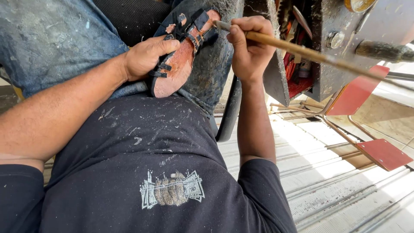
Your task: Applying adhesive to the sole of a sandal using a brush for repair
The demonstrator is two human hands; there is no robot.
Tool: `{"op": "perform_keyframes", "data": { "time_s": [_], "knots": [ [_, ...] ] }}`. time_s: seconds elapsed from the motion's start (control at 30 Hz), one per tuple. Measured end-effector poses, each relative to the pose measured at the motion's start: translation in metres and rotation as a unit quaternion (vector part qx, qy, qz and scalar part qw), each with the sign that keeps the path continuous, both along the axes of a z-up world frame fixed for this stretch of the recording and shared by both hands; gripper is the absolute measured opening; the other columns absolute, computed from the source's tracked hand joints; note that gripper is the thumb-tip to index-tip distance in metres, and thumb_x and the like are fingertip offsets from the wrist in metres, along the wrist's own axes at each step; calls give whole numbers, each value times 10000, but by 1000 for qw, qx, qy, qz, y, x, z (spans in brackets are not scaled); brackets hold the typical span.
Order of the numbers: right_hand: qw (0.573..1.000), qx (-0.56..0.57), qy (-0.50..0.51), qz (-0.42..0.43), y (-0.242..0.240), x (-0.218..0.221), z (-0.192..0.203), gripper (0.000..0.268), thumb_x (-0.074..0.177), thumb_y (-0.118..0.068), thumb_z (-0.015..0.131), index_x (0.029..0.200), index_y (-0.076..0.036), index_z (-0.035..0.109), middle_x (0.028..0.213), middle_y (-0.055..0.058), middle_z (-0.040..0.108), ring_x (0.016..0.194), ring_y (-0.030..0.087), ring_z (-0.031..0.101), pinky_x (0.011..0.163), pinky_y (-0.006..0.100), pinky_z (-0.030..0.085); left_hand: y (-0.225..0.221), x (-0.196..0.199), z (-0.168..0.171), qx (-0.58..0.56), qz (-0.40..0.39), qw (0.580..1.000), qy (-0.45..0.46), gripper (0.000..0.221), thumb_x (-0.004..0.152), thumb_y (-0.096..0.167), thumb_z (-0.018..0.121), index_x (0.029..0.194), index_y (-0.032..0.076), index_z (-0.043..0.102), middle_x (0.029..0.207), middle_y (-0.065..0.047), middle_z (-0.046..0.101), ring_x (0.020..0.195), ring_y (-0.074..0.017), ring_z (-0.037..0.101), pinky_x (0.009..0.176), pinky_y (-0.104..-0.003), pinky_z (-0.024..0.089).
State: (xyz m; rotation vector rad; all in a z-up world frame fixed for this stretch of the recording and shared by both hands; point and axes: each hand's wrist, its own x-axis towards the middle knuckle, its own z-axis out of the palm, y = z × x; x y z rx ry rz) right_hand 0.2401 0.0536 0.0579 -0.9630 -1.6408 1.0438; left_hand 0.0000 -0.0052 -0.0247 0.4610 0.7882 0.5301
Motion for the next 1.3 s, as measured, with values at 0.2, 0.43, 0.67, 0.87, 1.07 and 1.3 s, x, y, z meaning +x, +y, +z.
{"op": "perform_keyframes", "data": {
  "time_s": [0.2,0.43,0.67,0.87,1.07,1.3],
  "knots": [
    [999,8,36,30,-15,-12,7,115,1005,45,631,1043,-36,558,997,150,636,780,213,621,623,287,600,0,-1,-11,-30,39,998,-43,267,1023,329,578,1089,96,692,1043,-52,735,918,-158,699,867,-300,574],
    [996,38,48,64,-36,-35,26,108,968,13,676,983,-37,582,970,166,669,784,228,677,669,304,581,-1,-3,-5,-31,23,997,-61,434,1006,477,546,1046,68,685,993,-72,738,880,-171,713,823,-303,593],
    [983,40,89,156,-57,-46,12,104,987,12,605,925,-71,594,965,156,704,576,140,556,454,278,396,-4,1,-16,-63,52,990,-115,443,989,459,581,1057,37,698,983,-104,758,866,-195,732,835,-313,608],
    [972,9,-16,234,-86,-65,57,92,964,-16,671,894,-20,612,941,200,706,745,298,713,678,376,586,0,1,3,-64,60,990,-114,557,962,460,560,1332,45,602,1195,-104,720,1058,-167,699,966,-297,576],
    [986,115,-51,-112,-23,23,112,215,955,-220,696,905,-100,526,1000,198,614,804,240,595,664,283,544,-14,-39,16,435,-54,899,13,610,1040,162,367,1545,-113,162,1610,-215,348,1526,-292,328,1300,-367,204],
    [959,157,4,-237,71,120,159,151,862,-38,486,987,-16,567,863,140,492,632,294,598,520,358,554,-11,-38,73,209,-248,862,389,515,767,257,715,1219,75,549,1198,-126,681,1115,-315,655,969,-422,473]
  ]
}}
